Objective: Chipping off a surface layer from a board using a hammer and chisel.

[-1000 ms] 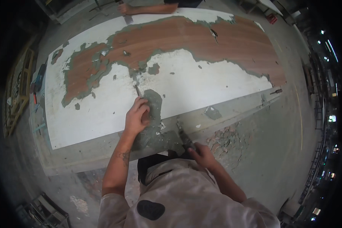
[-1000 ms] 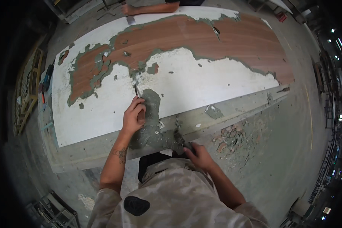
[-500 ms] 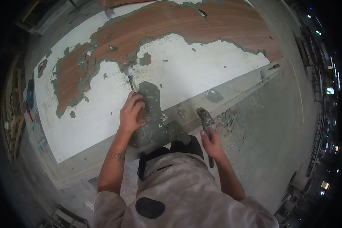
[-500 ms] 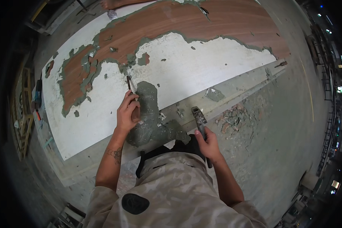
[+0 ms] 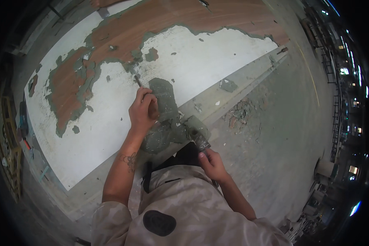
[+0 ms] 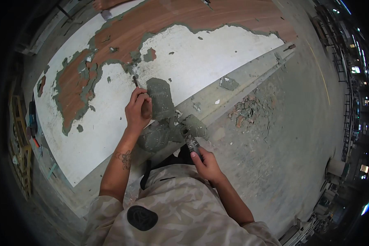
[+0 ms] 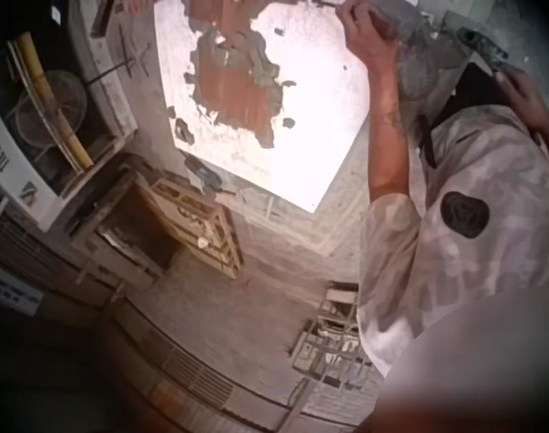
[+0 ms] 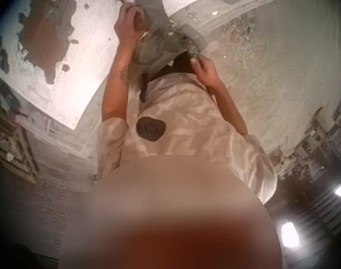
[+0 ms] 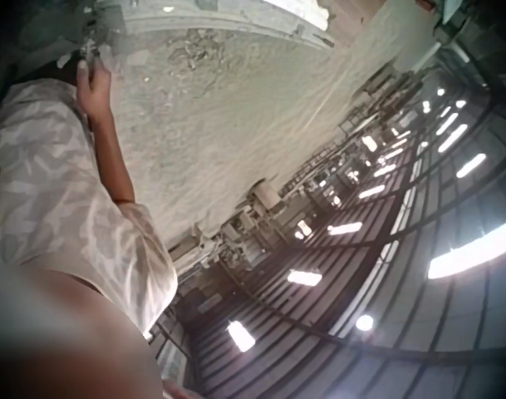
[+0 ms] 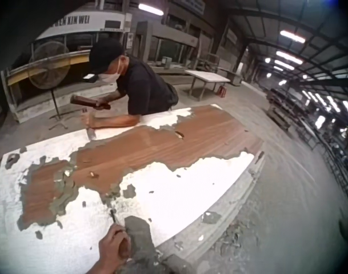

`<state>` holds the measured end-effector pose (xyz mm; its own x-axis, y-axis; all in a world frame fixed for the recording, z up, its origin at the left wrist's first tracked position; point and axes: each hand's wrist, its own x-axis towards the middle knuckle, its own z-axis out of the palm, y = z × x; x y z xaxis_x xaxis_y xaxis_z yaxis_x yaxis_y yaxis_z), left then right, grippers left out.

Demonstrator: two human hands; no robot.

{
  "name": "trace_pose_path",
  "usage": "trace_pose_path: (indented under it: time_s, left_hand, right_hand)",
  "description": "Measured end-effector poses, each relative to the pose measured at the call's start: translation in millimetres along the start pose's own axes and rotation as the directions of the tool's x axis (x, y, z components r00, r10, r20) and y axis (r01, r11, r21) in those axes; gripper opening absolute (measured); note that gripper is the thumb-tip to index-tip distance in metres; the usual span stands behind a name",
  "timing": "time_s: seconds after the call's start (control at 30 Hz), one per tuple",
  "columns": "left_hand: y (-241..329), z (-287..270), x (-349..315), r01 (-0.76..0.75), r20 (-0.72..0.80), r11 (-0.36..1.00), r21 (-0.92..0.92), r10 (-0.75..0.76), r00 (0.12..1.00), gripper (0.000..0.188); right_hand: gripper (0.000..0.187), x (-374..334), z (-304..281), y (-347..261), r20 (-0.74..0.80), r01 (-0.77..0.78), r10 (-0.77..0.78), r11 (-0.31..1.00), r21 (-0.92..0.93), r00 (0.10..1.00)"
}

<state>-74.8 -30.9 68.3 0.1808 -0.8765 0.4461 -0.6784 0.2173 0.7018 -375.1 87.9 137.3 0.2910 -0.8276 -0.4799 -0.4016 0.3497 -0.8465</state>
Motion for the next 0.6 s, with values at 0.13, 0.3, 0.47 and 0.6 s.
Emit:
trace_pose_path:
  time_s: [0.13, 0.3, 0.47, 0.6]
  left_hand:
    - [2.1, -2.6, 3.2, 0.023, 0.060, 1.000, 0.001, -0.024, 0.998, 0.020]
    - [-1.1, 2.6, 4.0, -0.055, 0.016, 0.997, 0.056, 0.054, 0.998, 0.022]
    - [-1.1, 0.4, 9.8, 0.000, 0.077, 1.000, 0.022, -0.002, 0.997, 0.022]
    - [-3.7, -1.4, 9.7, -0.039, 0.138, 0.996, 0.083, 0.027, 0.990, 0.023]
  right_hand:
    - [0.033, -0.8, 8.0, -1.3, -0.023, 0.045, -0.046, 0.998, -0.043, 0.999]
    - [0.036, 0.5, 11.1, 2.8, -0.108, 0.153, -0.155, 0.988, -0.025, 0.982]
    - [0.022, 31.7, 35.5, 13.2, -0.108, 0.464, -0.477, 0.877, -0.120, 0.873]
    - [0.030, 86.8, 36.9, -4.8, -0.082, 0.368, -0.439, 0.830, -0.419, 0.895]
